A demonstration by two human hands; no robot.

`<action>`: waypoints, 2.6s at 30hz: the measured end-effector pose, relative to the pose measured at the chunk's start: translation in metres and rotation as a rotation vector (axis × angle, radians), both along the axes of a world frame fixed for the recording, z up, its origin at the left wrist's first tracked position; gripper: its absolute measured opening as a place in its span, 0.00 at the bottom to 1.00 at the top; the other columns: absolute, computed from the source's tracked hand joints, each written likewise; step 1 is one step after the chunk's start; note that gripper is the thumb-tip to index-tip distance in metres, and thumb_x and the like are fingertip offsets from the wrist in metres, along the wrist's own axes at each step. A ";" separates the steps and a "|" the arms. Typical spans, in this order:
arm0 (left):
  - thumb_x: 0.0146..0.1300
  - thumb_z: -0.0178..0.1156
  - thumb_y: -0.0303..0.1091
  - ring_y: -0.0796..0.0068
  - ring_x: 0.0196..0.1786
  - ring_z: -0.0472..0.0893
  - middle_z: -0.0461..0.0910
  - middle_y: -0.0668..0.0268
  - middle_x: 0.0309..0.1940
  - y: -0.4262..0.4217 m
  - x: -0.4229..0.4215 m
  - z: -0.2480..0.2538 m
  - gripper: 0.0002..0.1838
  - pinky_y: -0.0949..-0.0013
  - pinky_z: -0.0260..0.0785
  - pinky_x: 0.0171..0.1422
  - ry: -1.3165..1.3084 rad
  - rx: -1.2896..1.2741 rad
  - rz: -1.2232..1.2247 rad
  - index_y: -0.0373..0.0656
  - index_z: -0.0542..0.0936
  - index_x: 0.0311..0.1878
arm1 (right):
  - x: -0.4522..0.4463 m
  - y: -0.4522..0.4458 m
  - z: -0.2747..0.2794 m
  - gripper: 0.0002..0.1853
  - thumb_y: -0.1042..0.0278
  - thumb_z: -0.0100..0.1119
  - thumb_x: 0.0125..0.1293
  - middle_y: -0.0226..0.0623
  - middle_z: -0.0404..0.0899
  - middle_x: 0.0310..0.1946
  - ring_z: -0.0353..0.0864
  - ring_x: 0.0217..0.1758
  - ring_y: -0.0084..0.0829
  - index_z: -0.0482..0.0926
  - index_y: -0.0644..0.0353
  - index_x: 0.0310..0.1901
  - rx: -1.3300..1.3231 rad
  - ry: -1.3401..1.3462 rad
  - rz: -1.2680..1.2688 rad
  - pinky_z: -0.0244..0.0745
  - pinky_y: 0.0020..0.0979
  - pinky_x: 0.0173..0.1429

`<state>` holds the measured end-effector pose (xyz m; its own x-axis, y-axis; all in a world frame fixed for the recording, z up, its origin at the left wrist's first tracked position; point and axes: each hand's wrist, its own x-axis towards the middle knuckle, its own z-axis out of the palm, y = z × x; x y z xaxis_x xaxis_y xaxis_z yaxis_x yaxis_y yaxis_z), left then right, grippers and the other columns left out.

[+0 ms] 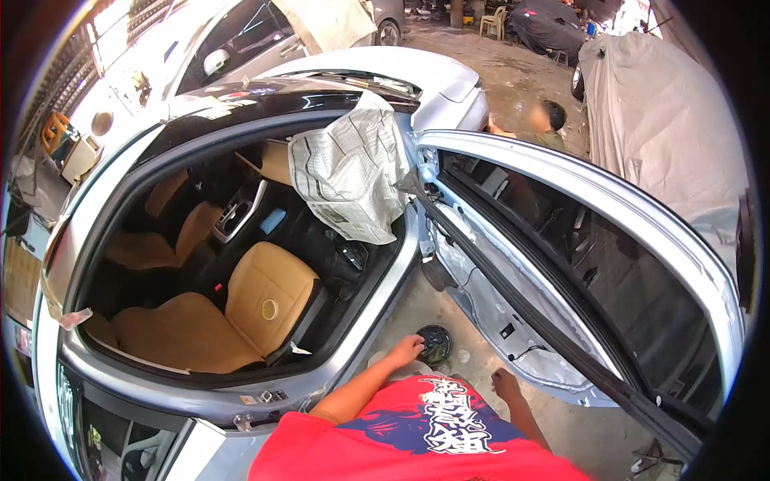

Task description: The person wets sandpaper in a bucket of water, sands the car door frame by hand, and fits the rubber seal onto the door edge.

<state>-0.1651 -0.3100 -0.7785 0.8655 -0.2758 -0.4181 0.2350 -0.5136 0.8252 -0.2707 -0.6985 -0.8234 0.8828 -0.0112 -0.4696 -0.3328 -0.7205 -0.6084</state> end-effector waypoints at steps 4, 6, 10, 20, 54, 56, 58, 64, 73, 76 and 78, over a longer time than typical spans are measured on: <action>0.65 0.59 0.37 0.59 0.54 0.81 0.82 0.52 0.50 0.010 0.043 0.005 0.18 0.62 0.70 0.61 -0.263 -0.068 0.253 0.36 0.80 0.54 | 0.055 0.079 0.165 0.10 0.66 0.55 0.68 0.45 0.83 0.29 0.85 0.28 0.34 0.76 0.65 0.42 0.265 0.026 -0.102 0.77 0.34 0.36; 0.66 0.59 0.36 0.57 0.54 0.80 0.81 0.51 0.51 0.019 0.086 0.035 0.17 0.61 0.70 0.60 -0.325 -0.146 0.378 0.36 0.80 0.53 | 0.067 0.099 0.209 0.10 0.67 0.55 0.69 0.44 0.83 0.30 0.85 0.29 0.32 0.76 0.66 0.43 0.360 0.005 -0.114 0.77 0.33 0.36; 0.68 0.57 0.35 0.58 0.54 0.78 0.79 0.53 0.48 0.034 0.180 0.110 0.15 0.62 0.68 0.61 -0.637 -0.192 0.541 0.35 0.80 0.51 | 0.088 0.128 0.270 0.09 0.68 0.57 0.68 0.42 0.83 0.31 0.84 0.29 0.31 0.77 0.66 0.43 0.386 -0.121 -0.057 0.77 0.31 0.36; 0.69 0.55 0.30 0.66 0.56 0.76 0.76 0.58 0.51 0.015 0.314 0.242 0.15 0.67 0.67 0.62 -0.758 -0.657 0.578 0.36 0.77 0.56 | 0.214 0.230 0.383 0.04 0.75 0.59 0.66 0.38 0.78 0.32 0.80 0.29 0.26 0.79 0.65 0.40 0.414 -0.471 -0.012 0.73 0.27 0.33; 0.66 0.57 0.46 0.46 0.63 0.72 0.75 0.42 0.57 0.056 0.076 -0.145 0.26 0.54 0.62 0.69 0.184 -0.054 0.896 0.34 0.75 0.59 | 0.639 0.379 0.393 0.13 0.73 0.60 0.54 0.46 0.86 0.42 0.87 0.46 0.45 0.85 0.62 0.41 -1.315 -0.431 1.173 0.82 0.44 0.44; 0.66 0.57 0.45 0.45 0.63 0.72 0.74 0.43 0.57 0.052 0.067 -0.151 0.25 0.55 0.62 0.69 0.180 -0.092 0.969 0.34 0.76 0.59 | 0.635 0.384 0.399 0.12 0.72 0.60 0.54 0.46 0.86 0.42 0.86 0.47 0.45 0.85 0.62 0.41 -1.337 -0.448 1.231 0.82 0.45 0.45; 0.67 0.57 0.45 0.45 0.63 0.72 0.74 0.43 0.58 0.049 0.059 -0.157 0.25 0.55 0.63 0.69 0.166 -0.085 1.006 0.35 0.76 0.58 | 0.635 0.394 0.407 0.13 0.72 0.60 0.54 0.45 0.86 0.43 0.86 0.48 0.44 0.85 0.62 0.41 -1.421 -0.332 1.240 0.81 0.45 0.46; 0.67 0.58 0.43 0.44 0.62 0.71 0.72 0.44 0.58 0.060 0.053 -0.146 0.23 0.54 0.64 0.67 0.170 -0.062 1.101 0.34 0.76 0.57 | 0.636 0.391 0.392 0.15 0.67 0.57 0.60 0.45 0.84 0.46 0.83 0.52 0.45 0.80 0.60 0.49 -1.488 -0.317 1.341 0.79 0.45 0.51; 0.66 0.58 0.45 0.44 0.65 0.69 0.71 0.43 0.60 0.068 0.052 -0.130 0.25 0.54 0.62 0.69 0.213 -0.011 1.043 0.36 0.75 0.58 | 0.622 0.394 0.404 0.14 0.69 0.58 0.58 0.42 0.84 0.47 0.84 0.51 0.43 0.82 0.57 0.47 -1.410 -0.420 1.383 0.80 0.45 0.50; 0.66 0.58 0.45 0.43 0.65 0.68 0.71 0.43 0.60 0.067 0.051 -0.130 0.25 0.55 0.62 0.69 0.175 0.049 0.989 0.36 0.75 0.59 | 0.626 0.393 0.403 0.14 0.69 0.59 0.58 0.43 0.84 0.45 0.84 0.51 0.45 0.81 0.58 0.46 -1.422 -0.386 1.308 0.80 0.46 0.51; 0.66 0.58 0.45 0.44 0.65 0.68 0.71 0.43 0.60 0.068 0.052 -0.132 0.25 0.55 0.62 0.69 0.193 0.021 0.985 0.37 0.75 0.59 | 0.629 0.387 0.393 0.13 0.68 0.59 0.55 0.45 0.84 0.40 0.84 0.47 0.47 0.79 0.58 0.43 -1.350 -0.476 1.287 0.78 0.47 0.47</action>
